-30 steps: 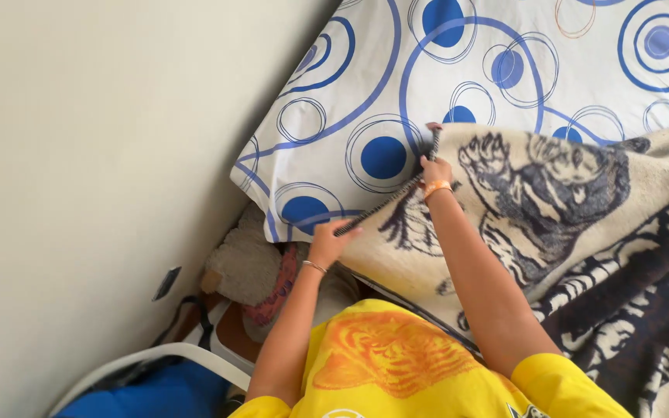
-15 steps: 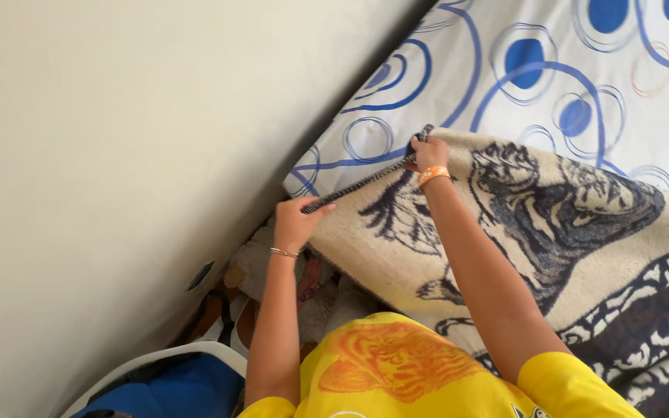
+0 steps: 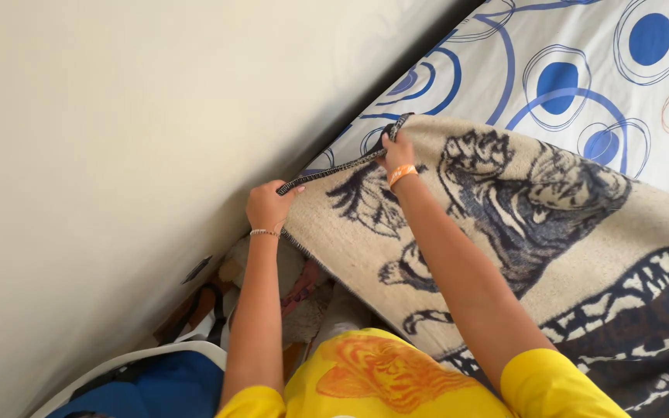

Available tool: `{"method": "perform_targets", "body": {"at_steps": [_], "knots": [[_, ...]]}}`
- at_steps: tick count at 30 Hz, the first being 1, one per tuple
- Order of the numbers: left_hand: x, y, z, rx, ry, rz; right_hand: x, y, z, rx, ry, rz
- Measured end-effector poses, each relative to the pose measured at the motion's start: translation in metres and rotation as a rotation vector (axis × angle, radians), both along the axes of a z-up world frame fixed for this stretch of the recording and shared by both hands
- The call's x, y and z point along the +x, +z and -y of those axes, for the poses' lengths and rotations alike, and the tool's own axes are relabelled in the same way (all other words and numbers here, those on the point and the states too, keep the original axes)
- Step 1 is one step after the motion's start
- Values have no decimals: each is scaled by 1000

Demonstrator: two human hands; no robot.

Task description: Folding a heavy tiger-patterned blanket on a bed.

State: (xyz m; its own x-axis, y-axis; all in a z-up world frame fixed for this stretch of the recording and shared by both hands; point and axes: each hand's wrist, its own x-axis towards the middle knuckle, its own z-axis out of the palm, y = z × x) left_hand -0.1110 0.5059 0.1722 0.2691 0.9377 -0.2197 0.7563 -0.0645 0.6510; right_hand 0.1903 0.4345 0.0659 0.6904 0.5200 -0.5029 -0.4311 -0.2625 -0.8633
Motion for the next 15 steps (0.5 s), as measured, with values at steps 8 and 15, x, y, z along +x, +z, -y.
{"method": "perform_targets", "body": {"at_steps": [8, 15], "knots": [[2, -108, 1, -148, 26, -133, 1, -1, 28, 17, 207, -283], [19, -156, 39, -53, -25, -24, 39, 21, 112, -43, 308, -263]]}}
